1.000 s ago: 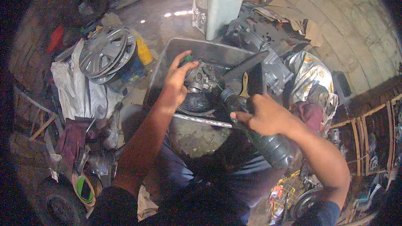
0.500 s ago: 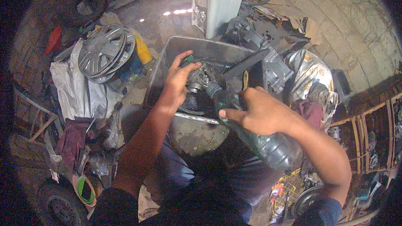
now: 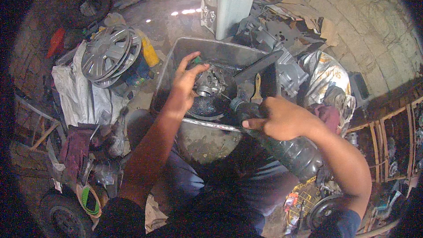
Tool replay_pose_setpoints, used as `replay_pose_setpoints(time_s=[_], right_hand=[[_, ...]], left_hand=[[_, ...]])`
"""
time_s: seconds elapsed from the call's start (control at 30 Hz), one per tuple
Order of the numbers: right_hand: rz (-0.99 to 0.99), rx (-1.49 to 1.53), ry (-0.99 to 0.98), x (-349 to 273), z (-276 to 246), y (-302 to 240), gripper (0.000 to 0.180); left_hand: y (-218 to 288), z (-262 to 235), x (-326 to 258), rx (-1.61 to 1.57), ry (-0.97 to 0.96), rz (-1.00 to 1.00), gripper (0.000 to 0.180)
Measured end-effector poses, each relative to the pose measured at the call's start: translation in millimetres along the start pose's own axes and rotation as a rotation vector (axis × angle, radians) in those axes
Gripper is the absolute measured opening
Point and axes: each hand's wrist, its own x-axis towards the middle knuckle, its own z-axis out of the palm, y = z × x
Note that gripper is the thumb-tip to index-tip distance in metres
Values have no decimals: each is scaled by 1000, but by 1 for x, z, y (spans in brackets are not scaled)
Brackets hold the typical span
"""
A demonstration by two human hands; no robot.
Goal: The person scrubs a carburetor with a brush and solvent in a metal tray, repeatedly applying liquid and rotating the part to clean different surfaces.
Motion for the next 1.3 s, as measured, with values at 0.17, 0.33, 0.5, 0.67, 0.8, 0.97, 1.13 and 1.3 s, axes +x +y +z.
replay_pose_setpoints(time_s=[0.17,0.33,0.5,0.67,0.8,0.97,1.13,1.3], right_hand=[[15,17,-3,-9,-8,-8,60],[-10,7,6,-9,-5,-2,57],[6,-6,-16,-11,-10,-12,62],[41,-75,-11,-10,-13,-10,63],[97,-69,48,-13,-13,-4,61],[81,-25,25,-21,-22,-16,60],[69,-17,84,-27,-23,-14,58],[27,-34,105,-34,-35,-20,54]], left_hand=[[7,3,-5,20,32,-15,54],[11,7,-10,29,24,-17,54],[9,6,-6,3,-22,22,52],[6,3,-2,-30,-110,101,52],[9,5,-4,-27,-148,167,53],[8,0,-2,71,-208,261,56],[15,6,-10,69,-247,282,56],[20,7,-15,24,-292,310,59]])
